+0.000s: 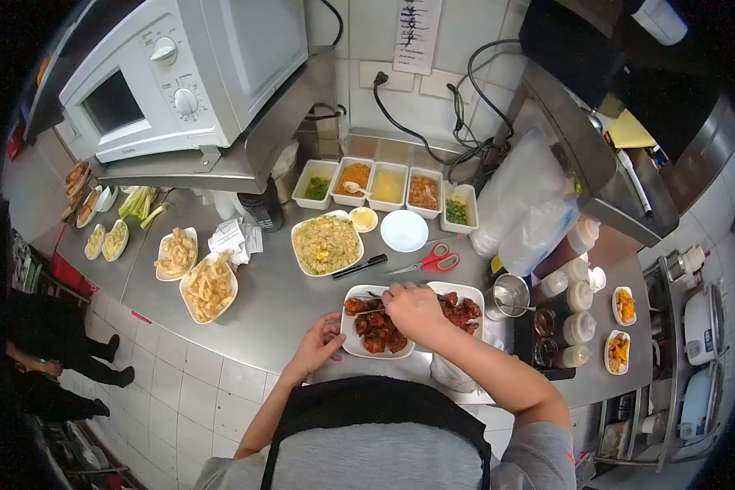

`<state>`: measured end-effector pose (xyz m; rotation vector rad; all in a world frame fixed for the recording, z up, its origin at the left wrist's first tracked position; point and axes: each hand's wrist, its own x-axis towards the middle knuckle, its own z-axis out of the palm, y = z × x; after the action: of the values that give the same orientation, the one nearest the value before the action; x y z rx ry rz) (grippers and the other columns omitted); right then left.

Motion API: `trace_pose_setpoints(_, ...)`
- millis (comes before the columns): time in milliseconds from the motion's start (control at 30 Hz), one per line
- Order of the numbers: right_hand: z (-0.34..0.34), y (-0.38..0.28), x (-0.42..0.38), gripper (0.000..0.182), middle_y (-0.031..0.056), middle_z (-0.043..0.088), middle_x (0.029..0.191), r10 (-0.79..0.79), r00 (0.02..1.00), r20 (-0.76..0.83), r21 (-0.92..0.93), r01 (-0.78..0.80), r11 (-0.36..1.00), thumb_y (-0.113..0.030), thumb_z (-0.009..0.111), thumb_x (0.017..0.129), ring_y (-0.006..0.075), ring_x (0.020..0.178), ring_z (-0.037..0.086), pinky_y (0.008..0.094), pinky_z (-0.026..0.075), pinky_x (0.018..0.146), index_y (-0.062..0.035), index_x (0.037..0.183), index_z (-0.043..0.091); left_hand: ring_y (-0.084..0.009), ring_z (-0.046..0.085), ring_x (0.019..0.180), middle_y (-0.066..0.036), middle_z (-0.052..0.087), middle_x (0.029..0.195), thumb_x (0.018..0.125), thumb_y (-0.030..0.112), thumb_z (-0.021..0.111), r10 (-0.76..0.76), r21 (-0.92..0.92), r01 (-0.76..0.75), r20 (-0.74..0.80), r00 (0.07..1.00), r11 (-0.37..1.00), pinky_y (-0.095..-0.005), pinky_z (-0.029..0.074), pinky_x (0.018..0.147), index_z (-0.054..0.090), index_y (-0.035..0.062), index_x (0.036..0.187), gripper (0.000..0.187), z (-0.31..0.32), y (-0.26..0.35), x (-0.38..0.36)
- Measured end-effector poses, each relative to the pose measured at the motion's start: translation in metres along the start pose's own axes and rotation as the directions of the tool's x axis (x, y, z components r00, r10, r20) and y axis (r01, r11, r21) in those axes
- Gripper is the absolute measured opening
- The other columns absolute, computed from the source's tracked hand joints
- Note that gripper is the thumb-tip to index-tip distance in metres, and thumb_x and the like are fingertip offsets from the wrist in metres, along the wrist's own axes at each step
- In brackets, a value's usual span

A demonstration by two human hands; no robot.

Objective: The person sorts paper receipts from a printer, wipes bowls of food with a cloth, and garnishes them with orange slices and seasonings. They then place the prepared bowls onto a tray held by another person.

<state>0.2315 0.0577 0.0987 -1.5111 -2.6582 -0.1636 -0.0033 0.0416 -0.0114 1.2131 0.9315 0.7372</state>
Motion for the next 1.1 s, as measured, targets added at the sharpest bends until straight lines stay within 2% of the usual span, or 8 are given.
trace_pose_setpoints(200,-0.030,0.008,0.004,0.013,0.0084,0.059,0.083,0.021,0.996,0.087,0.120,-0.032,0.992,-0.018,0.059,0.075,0.0255,0.076,0.061,0.0380,0.049,0.064,-0.0057,0.080,0.060,-0.0146,0.059,0.074,-0.008,0.054,0.093,0.085,0.014,0.059,-0.003,-0.015,0.003,-0.001,1.000,1.000,-0.0275,0.053,0.054,0.033,0.0048,0.128,0.051,-0.001,0.001,0.000)
trace_pose_setpoints(333,-0.055,0.023,-0.017,0.018,0.0094,0.062,0.082,0.158,0.978,0.135,0.248,-0.188,0.950,-0.024,0.060,0.078,0.0292,0.079,0.060,0.0412,0.048,0.066,-0.0075,0.084,0.064,-0.0146,0.059,0.075,-0.008,0.054,0.092,0.084,0.014,0.059,-0.023,-0.022,0.023,0.007,1.000,0.999,-0.0279,0.054,0.055,0.033,0.0045,0.128,0.052,-0.002,0.000,0.001)
trace_pose_setpoints(400,-0.054,0.027,-0.029,0.018,0.0113,0.062,0.076,0.166,0.936,0.310,0.388,-0.284,0.877,-0.024,0.061,0.077,0.0302,0.075,0.061,0.0407,0.048,0.064,-0.0070,0.081,0.066,-0.0143,0.059,0.075,-0.008,0.054,0.093,0.084,0.014,0.059,-0.023,-0.011,0.024,0.011,1.000,1.000,-0.0279,0.054,0.055,0.033,0.0045,0.128,0.052,-0.003,-0.002,0.002)
trace_pose_setpoints(567,-0.011,0.014,-0.046,0.023,0.0185,0.060,0.069,0.296,0.906,0.302,0.511,-0.416,0.752,-0.026,0.061,0.076,0.0348,0.066,0.059,0.0425,0.046,0.062,-0.0041,0.080,0.065,-0.0135,0.058,0.075,-0.008,0.054,0.093,0.084,0.013,0.059,-0.030,-0.011,0.030,0.021,0.999,0.999,-0.0278,0.054,0.055,0.033,0.0041,0.127,0.051,-0.002,-0.001,0.003)
trace_pose_setpoints(800,-0.055,0.018,-0.074,0.025,0.0181,0.062,0.075,0.286,0.926,0.247,0.485,-0.373,0.791,-0.027,0.061,0.076,0.0345,0.072,0.060,0.0435,0.047,0.065,-0.0033,0.084,0.065,-0.0129,0.058,0.076,-0.007,0.053,0.092,0.085,0.013,0.058,-0.033,-0.024,0.033,0.017,0.999,0.999,-0.0274,0.054,0.054,0.035,0.0051,0.126,0.049,-0.003,-0.003,0.004)
trace_pose_setpoints(867,-0.065,0.015,-0.087,0.026,0.0171,0.063,0.079,0.325,0.820,0.470,0.230,-0.470,0.852,-0.028,0.062,0.076,0.0332,0.077,0.061,0.0439,0.048,0.067,-0.0046,0.085,0.065,-0.0127,0.058,0.076,-0.006,0.053,0.092,0.085,0.013,0.058,-0.033,-0.030,0.034,0.015,0.999,0.999,-0.0273,0.054,0.055,0.035,0.0052,0.126,0.048,-0.003,0.000,0.003)
trace_pose_setpoints(900,-0.059,0.013,-0.094,0.027,0.0165,0.063,0.078,0.319,0.845,0.430,0.215,-0.439,0.872,-0.029,0.063,0.075,0.0326,0.079,0.061,0.0432,0.049,0.069,-0.0047,0.086,0.065,-0.0125,0.058,0.076,-0.006,0.053,0.092,0.085,0.013,0.058,-0.040,-0.020,0.040,0.019,0.999,0.999,-0.0272,0.054,0.055,0.035,0.0054,0.127,0.049,-0.003,0.002,0.003)
trace_pose_setpoints(1100,-0.015,-0.003,-0.095,0.027,0.0165,0.062,0.082,0.320,0.874,0.365,0.297,-0.435,0.850,-0.028,0.062,0.077,0.0325,0.080,0.061,0.0431,0.048,0.069,-0.0027,0.087,0.063,-0.0122,0.058,0.076,-0.006,0.053,0.094,0.086,0.014,0.057,-0.045,-0.001,0.045,0.038,0.998,0.999,-0.0263,0.054,0.056,0.034,0.0063,0.130,0.051,-0.002,0.000,0.003)
